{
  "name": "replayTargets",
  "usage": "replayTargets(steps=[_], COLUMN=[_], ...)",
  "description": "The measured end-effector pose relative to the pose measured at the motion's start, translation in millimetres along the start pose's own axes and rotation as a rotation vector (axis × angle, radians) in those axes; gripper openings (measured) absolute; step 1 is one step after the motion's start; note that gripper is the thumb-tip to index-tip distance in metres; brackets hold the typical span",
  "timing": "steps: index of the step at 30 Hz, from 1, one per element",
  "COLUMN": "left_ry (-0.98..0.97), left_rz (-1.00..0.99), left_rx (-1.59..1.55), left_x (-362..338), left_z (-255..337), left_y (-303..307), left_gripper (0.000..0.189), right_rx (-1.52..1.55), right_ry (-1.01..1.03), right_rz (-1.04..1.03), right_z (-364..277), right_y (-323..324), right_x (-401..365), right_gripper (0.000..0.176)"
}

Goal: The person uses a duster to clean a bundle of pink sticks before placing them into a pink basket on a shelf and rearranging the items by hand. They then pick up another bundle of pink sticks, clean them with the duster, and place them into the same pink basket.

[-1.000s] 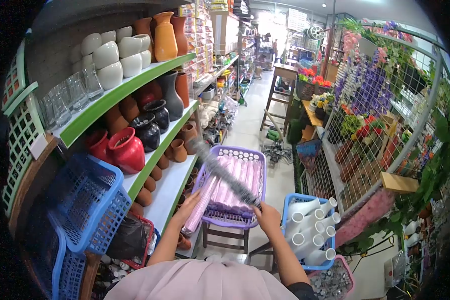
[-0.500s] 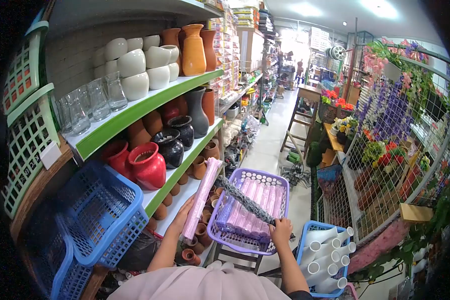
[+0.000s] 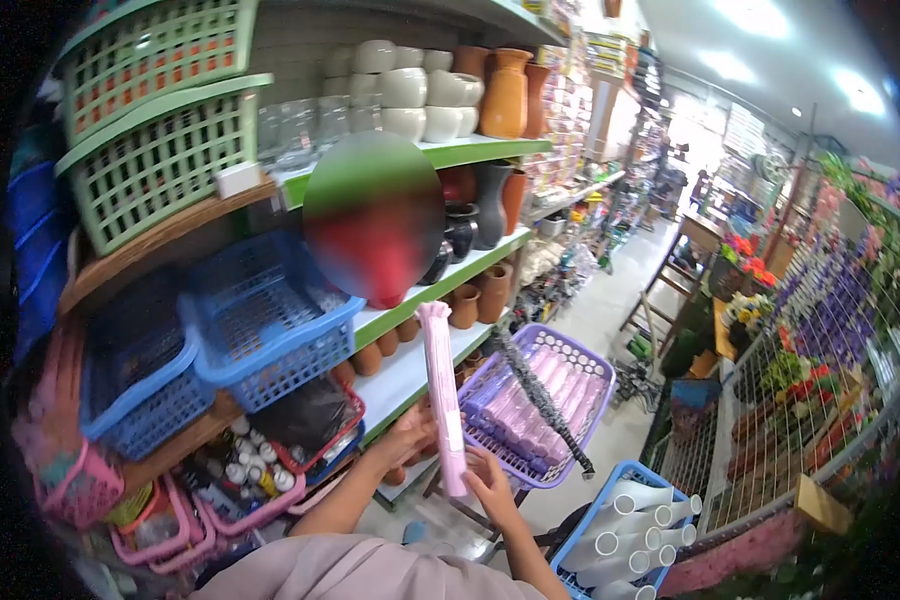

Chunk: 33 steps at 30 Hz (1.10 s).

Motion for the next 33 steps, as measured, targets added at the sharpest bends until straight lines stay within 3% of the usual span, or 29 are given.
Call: replayTargets(steps=[2, 5, 6, 8, 10, 13, 16, 18, 22, 24, 25, 26, 29, 30, 33], left_ry=[-0.020, -0.100, -0.071, -0.210, -0.137, -0.293, -0.357, -0.529, -0.575, -0.520, -0.553, -0.585, -0.614, -0.617, -0.637], left_rz=[-0.009, 0.025, 0.070, 0.074, 0.219, 0.227, 0.298, 0.238, 0.389, 0.550, 0.611, 0.670, 0.743, 0.807, 1.048], left_rx=[-0.021, 0.188, 0.282, 0.274, 0.398, 0.322, 0.285, 0.257, 0.320, 0.512, 0.528, 0.543, 0.576, 0.584, 0.922], left_x=[-30.6, -70.0, -84.4, -107.7, -132.0, -176.7, -222.9, -252.3, -327.9, -369.6, -389.1, -409.0, -477.5, -499.4, -561.8], left_z=[14.3, 42.7, 55.1, 73.7, 72.0, 103.4, 124.4, 140.7, 178.6, 198.9, 207.2, 214.5, 238.3, 248.6, 269.7], left_y=[-19.6, -34.2, -38.5, -42.3, -16.0, -28.7, -31.1, -33.8, -44.0, -47.8, -45.9, -43.1, -36.2, -38.3, -39.6], left_gripper=[0.067, 0.062, 0.062, 0.063, 0.065, 0.065, 0.065, 0.066, 0.083, 0.084, 0.079, 0.074, 0.053, 0.046, 0.034], right_rx=[0.149, 0.251, 0.298, 0.207, 0.241, 0.209, 0.298, 0.412, 0.501, 0.453, 0.497, 0.411, 0.350, 0.277, 0.090], right_ry=[-0.072, -0.077, -0.077, -0.009, -0.013, 0.029, 0.203, 0.219, 0.213, 0.328, 0.392, 0.555, 0.744, 0.916, 1.212], right_rz=[0.012, -0.027, -0.040, -0.039, -0.089, -0.126, -0.191, -0.271, -0.358, -0.296, -0.291, -0.292, -0.295, -0.286, -0.229], right_z=[16.4, -0.7, -11.9, -11.9, -30.1, -48.7, -69.3, -67.2, -99.9, -114.8, -131.9, -142.9, -181.3, -188.6, -218.5], right_y=[-6.4, -29.8, -39.8, -52.7, -71.0, -101.8, -139.4, -162.5, -222.0, -259.2, -279.0, -297.2, -356.0, -374.9, -426.7], right_x=[-14.6, -32.7, -36.8, -36.7, -36.8, -36.0, -37.9, -34.0, -44.5, -45.9, -52.1, -54.8, -78.3, -81.7, -104.3], right_gripper=[0.054, 0.065, 0.063, 0.060, 0.046, 0.041, 0.041, 0.051, 0.055, 0.053, 0.038, 0.037, 0.038, 0.039, 0.039])
Point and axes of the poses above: each hand's wrist, its own x-axis towards the middle knuckle, its own y-axis out of the back of the hand, z = x × y, the point moved 3 cm from there along x, towards the middle knuckle
